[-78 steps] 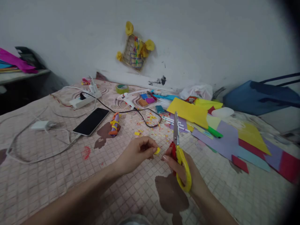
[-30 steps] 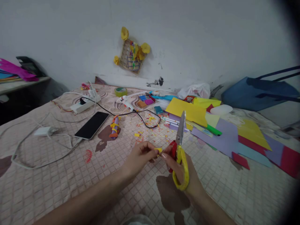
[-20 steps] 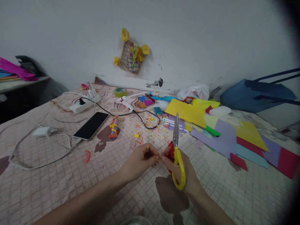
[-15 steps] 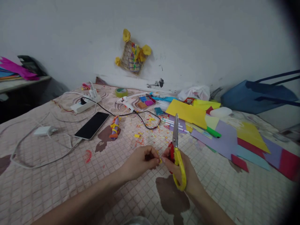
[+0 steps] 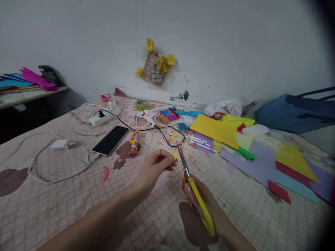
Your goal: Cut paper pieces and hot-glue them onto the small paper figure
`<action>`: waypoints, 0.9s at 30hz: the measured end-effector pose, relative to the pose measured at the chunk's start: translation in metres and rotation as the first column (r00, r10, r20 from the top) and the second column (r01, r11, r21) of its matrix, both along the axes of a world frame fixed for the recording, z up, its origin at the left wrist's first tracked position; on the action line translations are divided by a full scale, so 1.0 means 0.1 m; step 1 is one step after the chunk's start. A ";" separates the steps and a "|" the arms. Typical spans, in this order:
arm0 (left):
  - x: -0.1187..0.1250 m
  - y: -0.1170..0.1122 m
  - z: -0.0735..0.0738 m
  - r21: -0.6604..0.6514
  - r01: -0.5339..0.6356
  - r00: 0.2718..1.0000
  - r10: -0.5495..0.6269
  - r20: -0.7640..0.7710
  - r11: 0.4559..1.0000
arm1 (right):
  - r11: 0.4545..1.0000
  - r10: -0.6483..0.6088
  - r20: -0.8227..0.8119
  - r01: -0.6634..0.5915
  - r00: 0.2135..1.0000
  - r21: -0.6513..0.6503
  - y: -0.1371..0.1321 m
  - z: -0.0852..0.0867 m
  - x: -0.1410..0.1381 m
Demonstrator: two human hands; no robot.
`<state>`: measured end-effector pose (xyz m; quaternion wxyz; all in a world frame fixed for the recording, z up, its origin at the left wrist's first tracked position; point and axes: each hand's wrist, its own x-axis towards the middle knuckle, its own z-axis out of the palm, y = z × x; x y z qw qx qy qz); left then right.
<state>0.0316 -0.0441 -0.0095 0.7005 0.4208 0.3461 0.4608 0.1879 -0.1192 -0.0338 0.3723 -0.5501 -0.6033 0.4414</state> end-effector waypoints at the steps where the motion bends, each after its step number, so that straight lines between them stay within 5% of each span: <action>1: 0.00 0.00 0.00 0.011 -0.026 1.000 0.026 0.000 1.000 | 1.000 0.008 0.000 -0.008 1.000 0.004 0.00 0.00 0.00; 27: 0.01 0.01 0.00 0.073 -0.087 0.996 0.089 -0.026 0.994 | 0.997 0.077 0.056 -0.076 0.995 -0.023 0.02 -0.05 0.03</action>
